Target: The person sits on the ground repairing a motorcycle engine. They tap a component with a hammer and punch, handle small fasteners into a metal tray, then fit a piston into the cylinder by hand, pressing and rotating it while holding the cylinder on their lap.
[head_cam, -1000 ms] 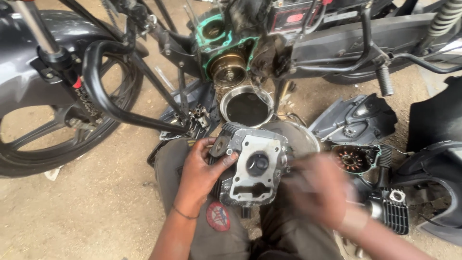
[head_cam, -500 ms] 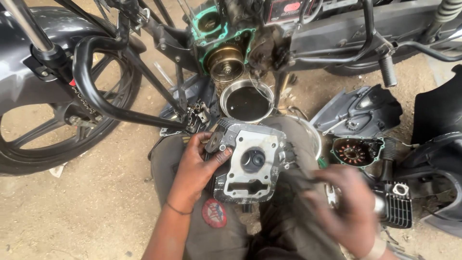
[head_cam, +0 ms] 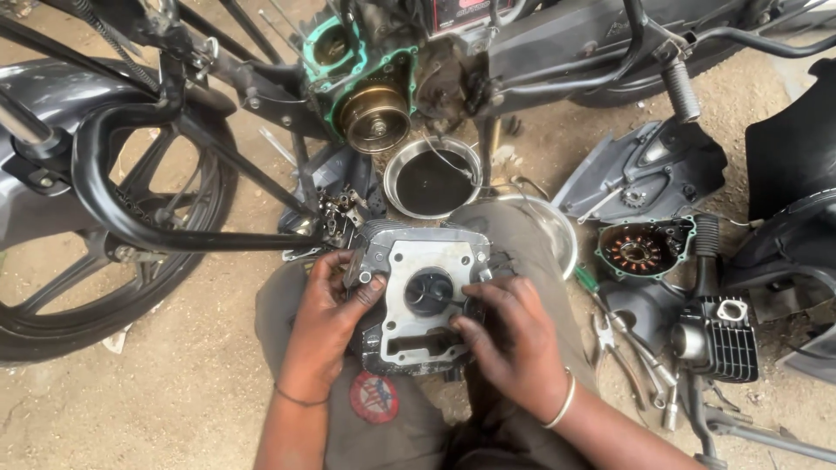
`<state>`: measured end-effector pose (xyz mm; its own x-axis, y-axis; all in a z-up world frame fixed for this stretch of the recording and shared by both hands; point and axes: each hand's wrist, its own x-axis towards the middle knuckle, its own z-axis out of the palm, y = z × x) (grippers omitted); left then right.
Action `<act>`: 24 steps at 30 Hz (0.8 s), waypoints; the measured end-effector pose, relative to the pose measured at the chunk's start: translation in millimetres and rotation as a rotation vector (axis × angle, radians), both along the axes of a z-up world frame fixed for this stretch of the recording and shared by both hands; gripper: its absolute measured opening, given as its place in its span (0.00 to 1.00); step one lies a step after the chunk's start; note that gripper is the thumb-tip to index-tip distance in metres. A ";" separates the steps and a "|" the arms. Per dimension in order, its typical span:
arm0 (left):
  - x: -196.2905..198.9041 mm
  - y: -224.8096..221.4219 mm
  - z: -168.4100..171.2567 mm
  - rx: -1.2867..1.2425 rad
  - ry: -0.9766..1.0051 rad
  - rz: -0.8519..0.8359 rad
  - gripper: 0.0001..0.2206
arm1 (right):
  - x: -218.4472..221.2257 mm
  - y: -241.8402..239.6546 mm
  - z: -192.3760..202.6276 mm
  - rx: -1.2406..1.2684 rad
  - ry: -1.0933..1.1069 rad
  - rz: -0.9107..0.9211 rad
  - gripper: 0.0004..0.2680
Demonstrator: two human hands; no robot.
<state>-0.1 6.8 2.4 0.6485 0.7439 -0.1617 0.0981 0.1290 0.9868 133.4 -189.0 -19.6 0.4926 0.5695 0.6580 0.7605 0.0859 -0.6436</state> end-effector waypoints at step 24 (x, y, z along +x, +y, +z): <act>0.5 -6.1 2.6 0.013 -0.028 0.022 0.25 | 1.8 1.2 -5.9 0.015 0.140 0.033 0.13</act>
<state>0.4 0.7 5.0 0.6363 0.7597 -0.1338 0.0681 0.1174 0.9907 135.1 -187.8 -25.5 0.5614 0.5772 0.5931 0.6604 0.1195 -0.7414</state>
